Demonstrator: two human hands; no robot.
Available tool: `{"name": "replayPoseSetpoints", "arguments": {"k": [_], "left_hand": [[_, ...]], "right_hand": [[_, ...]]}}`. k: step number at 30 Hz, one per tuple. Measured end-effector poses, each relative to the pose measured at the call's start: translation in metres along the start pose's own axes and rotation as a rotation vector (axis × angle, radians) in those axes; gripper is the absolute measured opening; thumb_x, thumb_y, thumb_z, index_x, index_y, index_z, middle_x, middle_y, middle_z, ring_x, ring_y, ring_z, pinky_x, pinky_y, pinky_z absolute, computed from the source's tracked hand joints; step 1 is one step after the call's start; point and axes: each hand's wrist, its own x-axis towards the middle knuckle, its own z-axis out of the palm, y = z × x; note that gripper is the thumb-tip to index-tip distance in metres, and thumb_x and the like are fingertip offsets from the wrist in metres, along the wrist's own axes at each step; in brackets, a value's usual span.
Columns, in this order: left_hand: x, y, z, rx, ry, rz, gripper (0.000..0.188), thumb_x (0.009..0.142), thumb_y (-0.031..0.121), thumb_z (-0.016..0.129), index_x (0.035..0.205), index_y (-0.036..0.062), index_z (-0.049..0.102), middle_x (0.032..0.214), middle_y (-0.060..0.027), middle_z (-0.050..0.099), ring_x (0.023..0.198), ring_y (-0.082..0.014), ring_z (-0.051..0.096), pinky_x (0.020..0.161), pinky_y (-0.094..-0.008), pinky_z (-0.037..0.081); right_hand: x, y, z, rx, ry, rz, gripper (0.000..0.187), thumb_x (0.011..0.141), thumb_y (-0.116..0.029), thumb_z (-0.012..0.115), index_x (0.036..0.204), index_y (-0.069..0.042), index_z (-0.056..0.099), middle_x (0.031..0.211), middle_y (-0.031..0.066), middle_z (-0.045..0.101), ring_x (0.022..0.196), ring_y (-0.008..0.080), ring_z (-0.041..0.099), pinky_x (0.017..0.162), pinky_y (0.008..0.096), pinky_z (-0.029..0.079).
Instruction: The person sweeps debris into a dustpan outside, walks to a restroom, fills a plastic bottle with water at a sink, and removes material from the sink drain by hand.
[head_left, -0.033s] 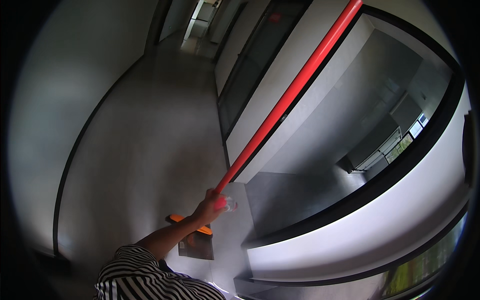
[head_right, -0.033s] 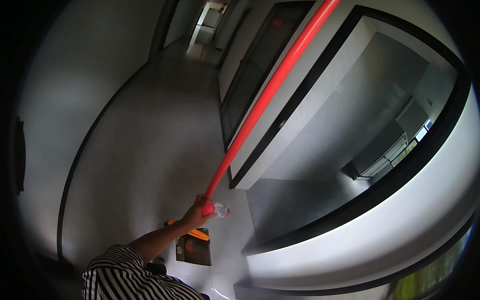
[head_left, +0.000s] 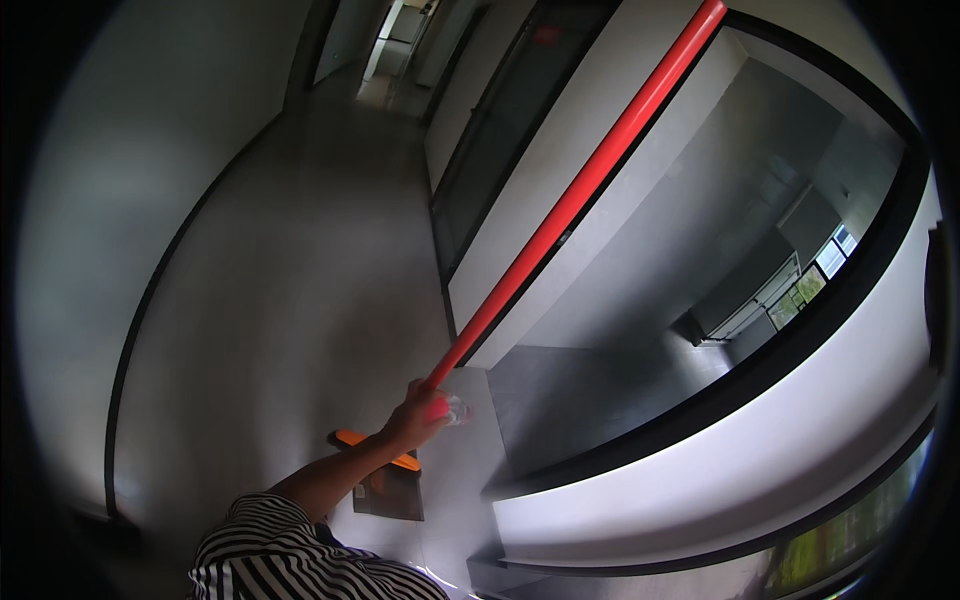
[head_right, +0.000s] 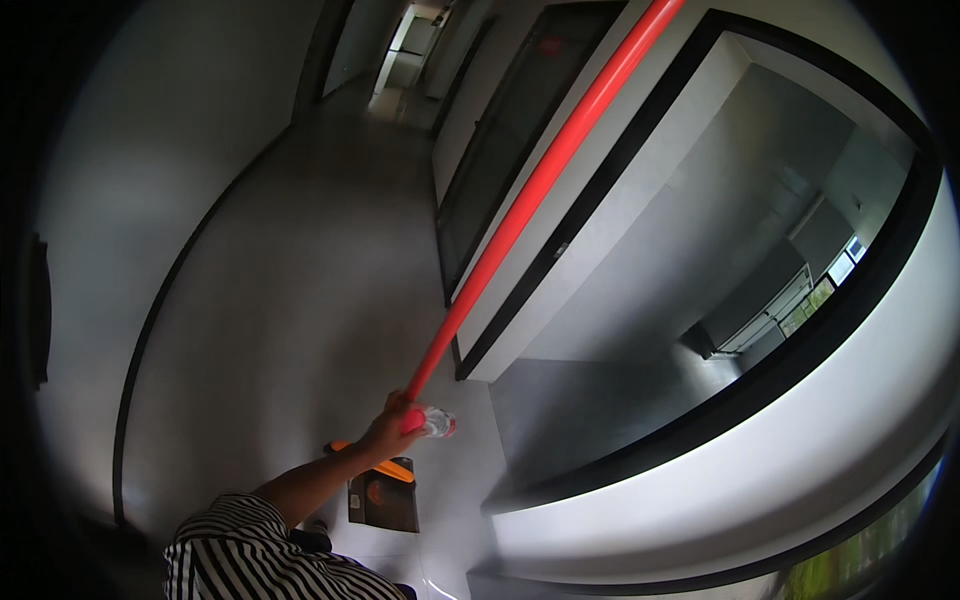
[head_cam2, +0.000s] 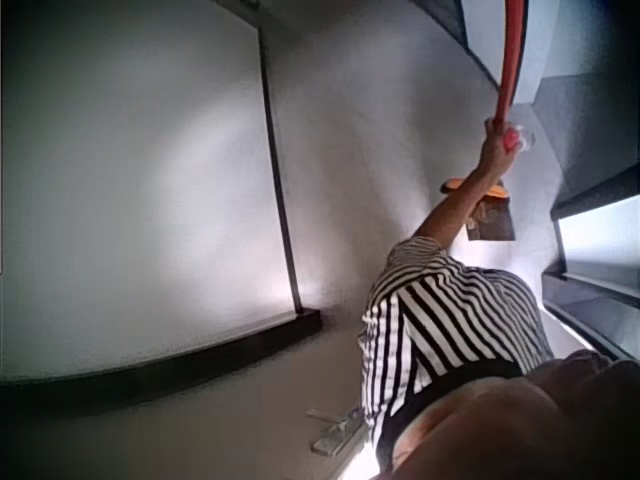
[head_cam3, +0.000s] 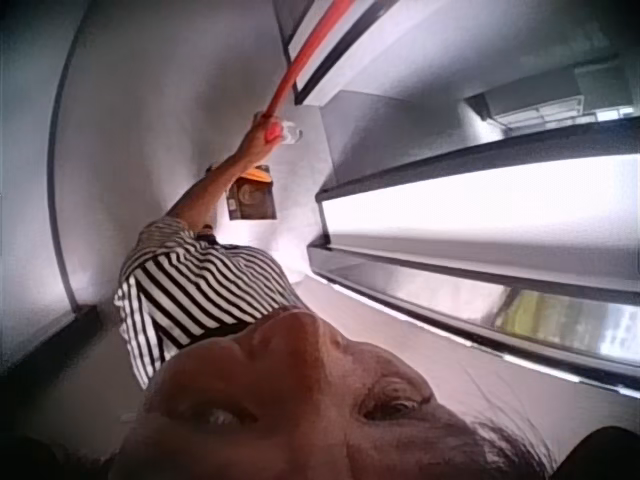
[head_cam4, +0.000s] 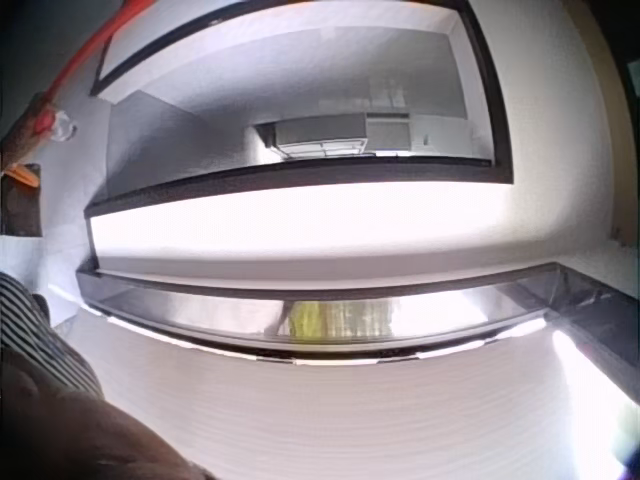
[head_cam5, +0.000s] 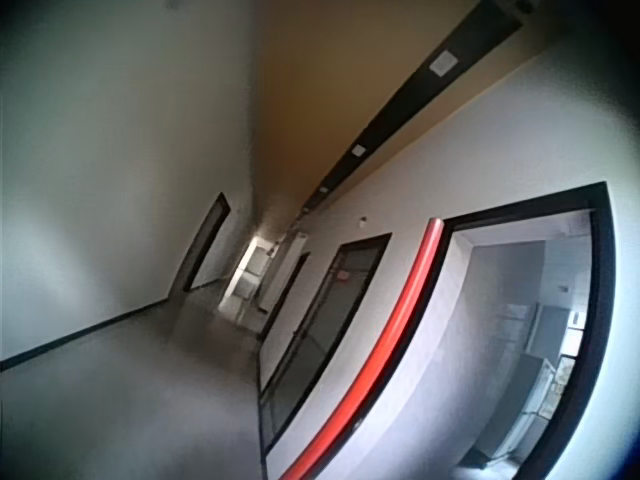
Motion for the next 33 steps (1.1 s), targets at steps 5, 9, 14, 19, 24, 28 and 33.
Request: {"name": "replayPoseSetpoints", "arguments": {"k": [5, 9, 14, 19, 24, 28, 33], "left_hand": [[0.04, -0.062, -0.021, 0.059, -0.004, 0.008, 0.046, 0.075, 0.015, 0.073, 0.116, 0.0115, 0.051, 0.12, -0.0164, 0.045, 0.104, -0.0366, 0.057, 0.083, -0.0415, 0.051], [0.071, -0.066, -0.042, 0.075, -0.08, -0.106, 0.047, 0.075, 0.012, 0.072, 0.117, 0.0087, 0.052, 0.114, -0.0175, 0.052, 0.103, -0.0366, 0.056, 0.084, -0.0412, 0.049], [0.112, -0.081, -0.056, 0.019, -0.066, -0.224, 0.041, 0.075, 0.007, 0.07, 0.112, 0.0087, 0.054, 0.119, -0.0123, 0.044, 0.104, -0.0269, 0.054, 0.085, -0.0359, 0.049], [0.144, -0.098, -0.057, 0.01, -0.083, -0.092, 0.038, 0.079, 0.006, 0.067, 0.114, 0.0075, 0.052, 0.114, -0.0158, 0.047, 0.108, -0.0342, 0.051, 0.089, -0.0403, 0.045], [0.164, -0.132, -0.071, -0.148, -0.129, -0.204, 0.038, 0.079, 0.005, 0.068, 0.113, 0.0047, 0.052, 0.115, -0.0152, 0.045, 0.108, -0.031, 0.05, 0.09, -0.0391, 0.045], [0.186, -0.143, -0.094, -0.148, -0.118, -0.13, 0.037, 0.08, 0.003, 0.066, 0.115, 0.0055, 0.052, 0.116, -0.0153, 0.044, 0.107, -0.03, 0.051, 0.087, -0.0377, 0.047], [0.207, -0.137, -0.114, -0.208, -0.09, -0.116, 0.038, 0.08, -0.001, 0.064, 0.116, 0.0072, 0.052, 0.12, -0.0143, 0.04, 0.109, -0.0294, 0.051, 0.082, -0.036, 0.053]], "right_hand": [[0.036, -0.069, 0.019, 0.082, 0.029, -0.051, 0.04, 0.071, -0.04, 0.071, 0.104, -0.019, 0.066, 0.099, 0.0114, 0.067, 0.098, 0.03, 0.062, 0.083, 0.0433, 0.048], [0.05, -0.105, 0.024, 0.168, 0.033, -0.067, 0.039, 0.071, -0.039, 0.07, 0.104, -0.018, 0.066, 0.099, 0.0118, 0.067, 0.098, 0.0302, 0.062, 0.083, 0.0436, 0.047], [0.061, -0.157, 0.027, 0.288, 0.026, -0.067, 0.039, 0.071, -0.038, 0.07, 0.103, -0.017, 0.066, 0.1, 0.0122, 0.066, 0.099, 0.0305, 0.061, 0.083, 0.0439, 0.047], [0.049, -0.195, 0.047, 0.35, 0.024, 0.012, 0.039, 0.071, -0.037, 0.07, 0.103, -0.016, 0.066, 0.1, 0.0126, 0.066, 0.099, 0.0309, 0.061, 0.084, 0.0442, 0.047], [0.029, -0.235, 0.064, 0.393, -0.006, 0.115, 0.038, 0.071, -0.036, 0.069, 0.103, -0.015, 0.066, 0.101, 0.013, 0.066, 0.099, 0.0312, 0.061, 0.084, 0.0445, 0.047], [0.018, -0.264, 0.071, 0.406, -0.03, 0.175, 0.038, 0.072, -0.035, 0.069, 0.103, -0.014, 0.065, 0.101, 0.0133, 0.066, 0.1, 0.0315, 0.06, 0.084, 0.0447, 0.047], [0.015, -0.289, 0.066, 0.418, -0.039, 0.226, 0.038, 0.072, -0.034, 0.069, 0.103, -0.013, 0.065, 0.102, 0.0137, 0.065, 0.1, 0.0318, 0.06, 0.085, 0.045, 0.046]]}}
